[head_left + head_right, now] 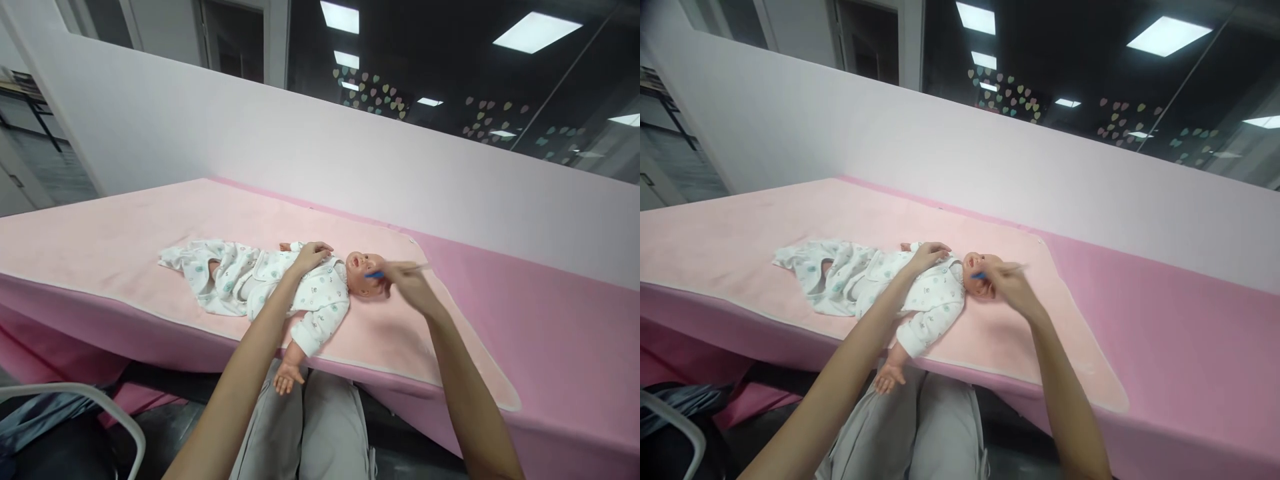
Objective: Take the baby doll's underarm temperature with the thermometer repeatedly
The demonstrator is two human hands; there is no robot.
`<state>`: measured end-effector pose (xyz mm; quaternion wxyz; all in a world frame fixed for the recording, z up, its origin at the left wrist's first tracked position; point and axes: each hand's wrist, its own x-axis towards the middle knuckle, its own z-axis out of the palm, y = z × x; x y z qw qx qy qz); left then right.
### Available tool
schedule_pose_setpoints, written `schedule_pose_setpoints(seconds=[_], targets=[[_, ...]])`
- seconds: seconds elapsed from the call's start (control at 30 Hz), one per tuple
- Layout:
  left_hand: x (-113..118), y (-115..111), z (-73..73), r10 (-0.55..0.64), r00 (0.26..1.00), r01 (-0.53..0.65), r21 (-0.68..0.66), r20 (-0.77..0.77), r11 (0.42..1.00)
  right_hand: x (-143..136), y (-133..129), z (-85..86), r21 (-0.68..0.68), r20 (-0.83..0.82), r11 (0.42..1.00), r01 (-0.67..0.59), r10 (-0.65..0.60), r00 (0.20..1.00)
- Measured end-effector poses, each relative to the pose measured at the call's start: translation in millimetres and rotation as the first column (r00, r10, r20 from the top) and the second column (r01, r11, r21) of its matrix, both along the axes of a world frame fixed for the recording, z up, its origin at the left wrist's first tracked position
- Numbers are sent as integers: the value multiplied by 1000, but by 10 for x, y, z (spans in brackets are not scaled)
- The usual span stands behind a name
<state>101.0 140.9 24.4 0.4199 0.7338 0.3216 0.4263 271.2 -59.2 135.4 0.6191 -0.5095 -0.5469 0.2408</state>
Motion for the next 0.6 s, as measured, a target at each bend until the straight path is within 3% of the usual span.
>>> schedule_pose_setpoints(seconds=[0.1,0.2,0.33,0.43,0.53,0.6], targets=[[2,11,-15,-2,1000,2,12,-10,1000,-5,84,-115,-56,-136,990,-133,124,983],[8,17,-20,-2,1000,3,24,-10,1000,74,174,-134,-209,-104,953,-222,204,974],[11,-5,3,-7,1000,7,23,-16,1000,128,259,-33,-72,-308,989,-128,100,946],[9,-21,20,-3,1000,3,32,-12,999,50,267,-15,-229,-346,946,-227,139,928],[10,-19,18,-7,1000,7,29,3,1000,-60,242,-69,-128,-359,987,-97,45,932],[12,-11,8,-9,1000,8,19,6,1000,-85,233,-96,-197,-290,973,-120,60,955]])
